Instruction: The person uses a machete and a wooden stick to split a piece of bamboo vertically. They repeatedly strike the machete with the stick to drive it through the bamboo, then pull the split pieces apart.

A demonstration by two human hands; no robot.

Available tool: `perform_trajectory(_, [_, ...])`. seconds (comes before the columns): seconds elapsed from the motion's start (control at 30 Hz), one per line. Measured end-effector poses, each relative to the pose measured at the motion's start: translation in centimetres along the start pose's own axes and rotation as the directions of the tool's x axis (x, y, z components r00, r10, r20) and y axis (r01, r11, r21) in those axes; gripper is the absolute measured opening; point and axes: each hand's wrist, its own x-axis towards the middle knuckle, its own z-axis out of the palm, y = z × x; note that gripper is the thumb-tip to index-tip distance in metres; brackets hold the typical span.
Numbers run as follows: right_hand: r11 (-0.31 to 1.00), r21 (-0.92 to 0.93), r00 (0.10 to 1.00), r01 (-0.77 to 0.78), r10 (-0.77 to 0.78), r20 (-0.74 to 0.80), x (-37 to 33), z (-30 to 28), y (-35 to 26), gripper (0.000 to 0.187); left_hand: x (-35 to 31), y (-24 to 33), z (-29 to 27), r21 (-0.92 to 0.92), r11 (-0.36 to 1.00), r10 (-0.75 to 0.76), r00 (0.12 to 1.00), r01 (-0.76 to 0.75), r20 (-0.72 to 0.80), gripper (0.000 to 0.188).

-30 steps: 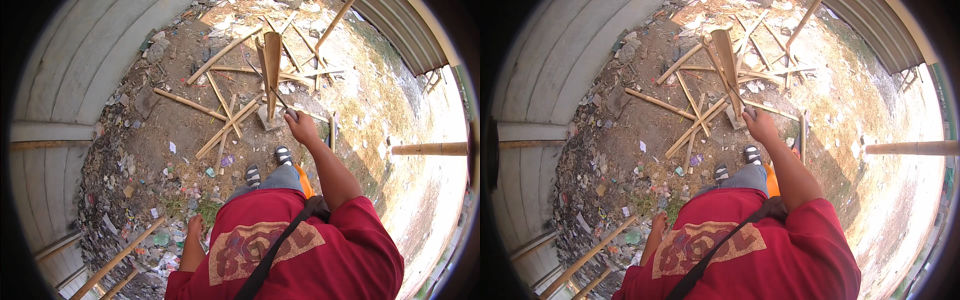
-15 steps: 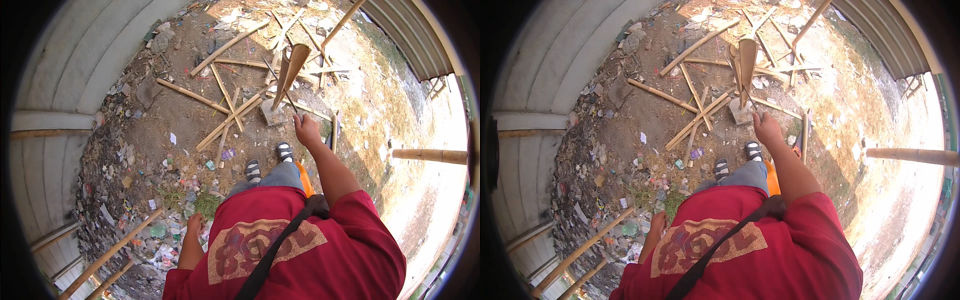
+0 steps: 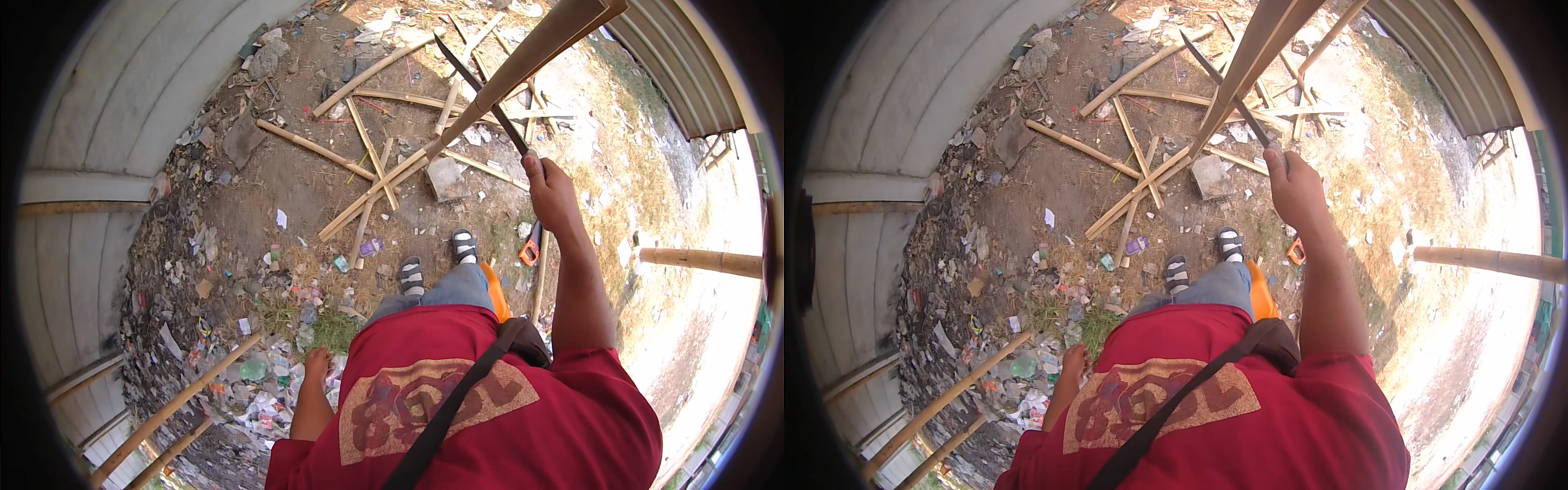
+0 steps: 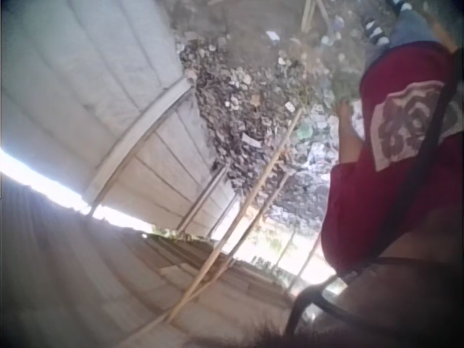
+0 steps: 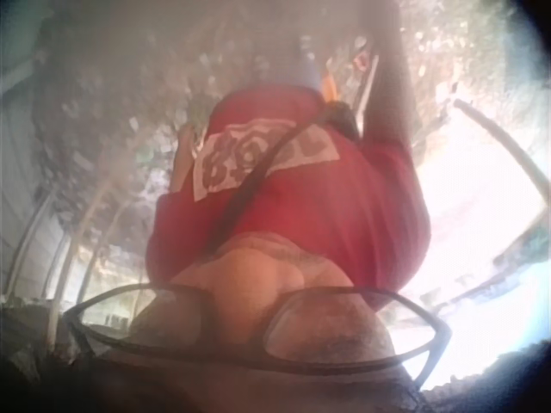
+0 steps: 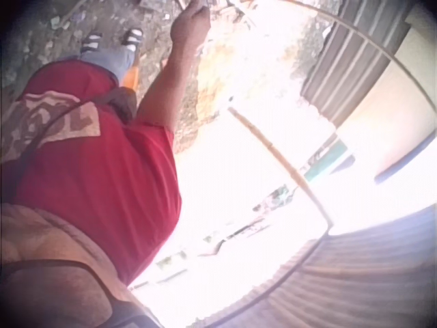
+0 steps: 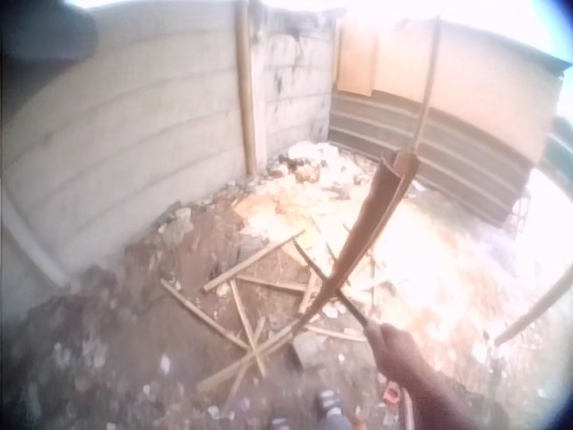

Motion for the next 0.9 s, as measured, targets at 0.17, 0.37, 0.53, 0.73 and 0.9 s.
perform_trajectory(0.17, [0.981, -0.19, 0.987, -0.041, 0.069, 0.142, 1.3, 5.4, 3.1, 0.06, -1.2, 0.6, -0.4, 0.045, 0.999, 0.018, 1.0, -0.019, 0.017, 0.027])
perform_trajectory(0.37, [0.99, -0.06, 0.99, -0.129, 0.132, 0.053, 4.8, 12.7, 8.5, 0.062, -2.0, 3.4, -0.6, 0.039, 0.996, 0.083, 0.996, -0.081, -0.031, 0.026])
perform_trajectory(0.53, [0.989, -0.123, 0.992, -0.076, 0.088, 0.095, 5.2, 5.9, 4.8, 0.061, -1.2, 3.6, 0.2, 0.016, 0.998, 0.066, 0.997, -0.066, -0.027, 0.027])
perform_trajectory(0.73, [0.993, -0.101, 0.991, -0.067, 0.078, 0.112, 2.0, -2.6, -0.4, 0.059, -0.5, 0.3, 1.0, 0.011, 1.0, 0.024, 1.0, -0.024, -0.009, 0.028])
perform_trajectory(0.9, [0.954, -0.297, 0.981, -0.039, 0.094, 0.173, 4.6, 10.1, 9.9, 0.06, -0.8, 0.6, 0.0, 0.068, 0.997, 0.019, 1.0, -0.018, -0.012, 0.03])
